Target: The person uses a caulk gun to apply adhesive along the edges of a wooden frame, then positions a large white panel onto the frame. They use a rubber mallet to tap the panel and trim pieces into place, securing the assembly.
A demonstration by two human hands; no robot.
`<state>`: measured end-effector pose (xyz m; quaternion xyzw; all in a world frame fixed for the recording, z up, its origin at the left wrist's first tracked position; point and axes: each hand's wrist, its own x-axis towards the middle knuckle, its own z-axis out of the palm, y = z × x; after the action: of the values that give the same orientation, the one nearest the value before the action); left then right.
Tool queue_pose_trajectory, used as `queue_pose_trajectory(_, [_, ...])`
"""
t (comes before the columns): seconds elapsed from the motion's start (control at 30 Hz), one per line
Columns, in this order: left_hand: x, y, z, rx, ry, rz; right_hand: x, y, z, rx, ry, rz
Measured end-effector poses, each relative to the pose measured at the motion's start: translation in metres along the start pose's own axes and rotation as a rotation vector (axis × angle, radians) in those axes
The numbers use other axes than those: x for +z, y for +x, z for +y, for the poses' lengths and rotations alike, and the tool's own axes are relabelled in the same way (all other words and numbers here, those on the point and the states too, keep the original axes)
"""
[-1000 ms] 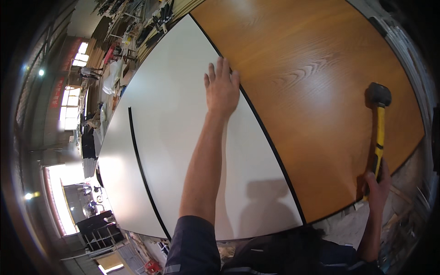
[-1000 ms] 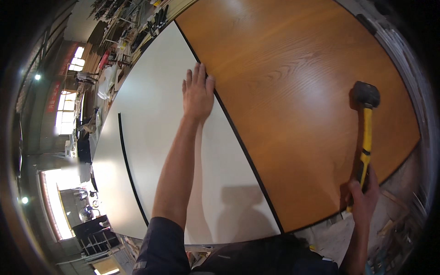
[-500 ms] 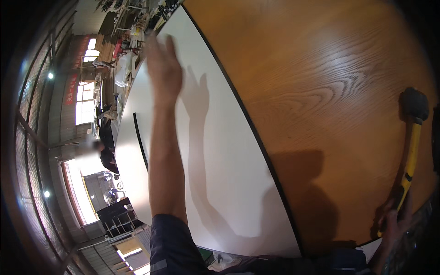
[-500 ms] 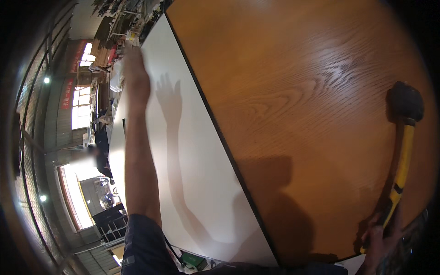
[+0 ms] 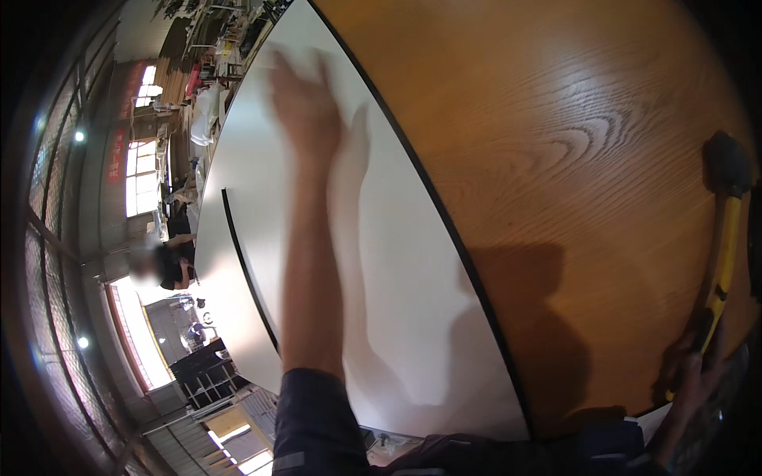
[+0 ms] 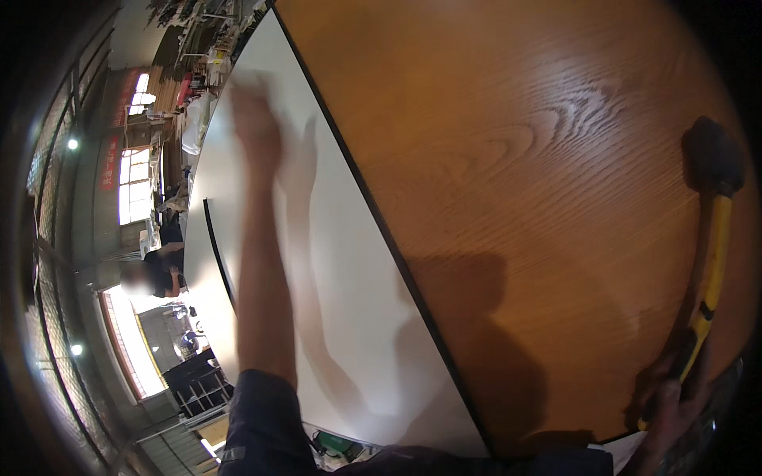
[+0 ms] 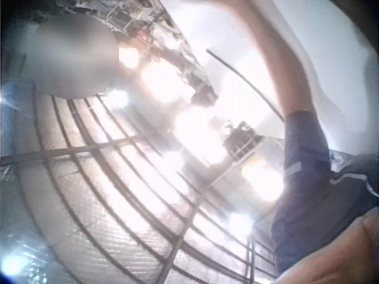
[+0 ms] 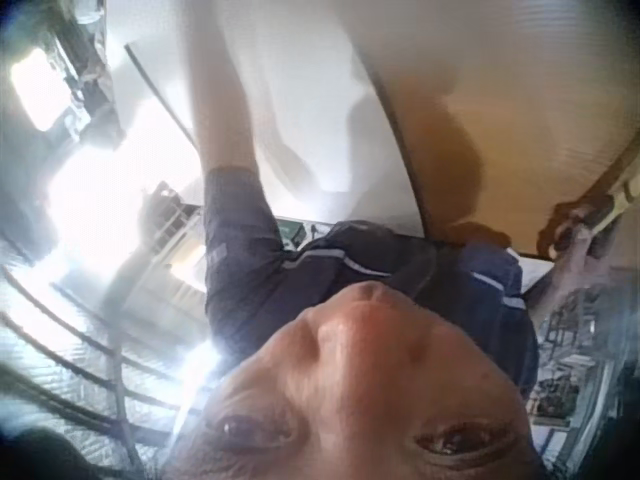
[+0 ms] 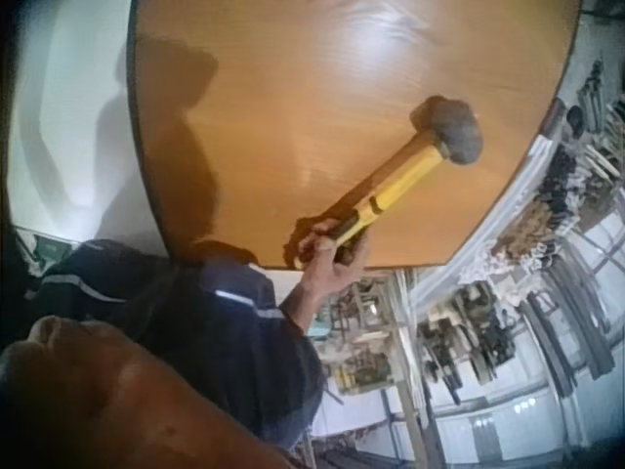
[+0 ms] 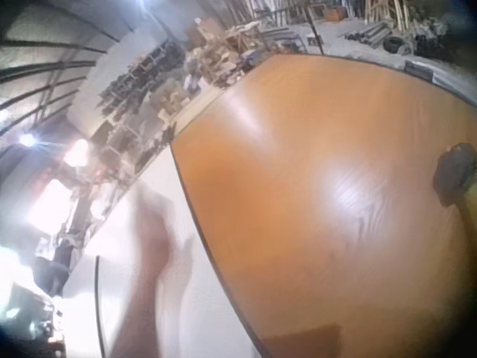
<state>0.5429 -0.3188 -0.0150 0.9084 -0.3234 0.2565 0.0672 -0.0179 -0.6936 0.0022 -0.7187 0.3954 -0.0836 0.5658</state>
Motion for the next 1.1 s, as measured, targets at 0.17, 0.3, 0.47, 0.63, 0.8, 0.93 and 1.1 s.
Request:
queue_pose_trajectory(0.17, [-0.003, -0.003, 0.062, -0.406, -0.106, -0.334, 0.011, 0.001, 0.002, -0.035, 0.016, 0.069])
queue_pose_trajectory(0.3, [-0.006, -0.006, 0.057, -0.427, -0.119, -0.346, 0.015, 0.001, -0.003, 0.001, 0.106, 0.038])
queue_pose_trajectory(0.47, [-0.009, -0.017, 0.044, -0.496, -0.186, -0.361, 0.019, 0.000, -0.008, -0.013, 0.055, 0.065])
queue_pose_trajectory(0.63, [-0.009, -0.020, 0.052, -0.548, -0.208, -0.327, 0.019, 0.006, -0.006, -0.051, 0.144, 0.028])
queue_pose_trajectory(0.8, [-0.043, -0.060, 0.089, -0.558, -0.195, -0.364, 0.027, 0.015, -0.010, -0.058, 0.177, 0.006])
queue_pose_trajectory(0.93, [-0.079, -0.117, 0.138, -0.475, -0.182, -0.331, 0.036, 0.023, -0.017, -0.095, 0.124, 0.015])
queue_pose_trajectory(1.1, [-0.138, -0.199, 0.214, -0.420, -0.219, -0.324, 0.048, 0.023, -0.032, -0.148, 0.129, 0.004])
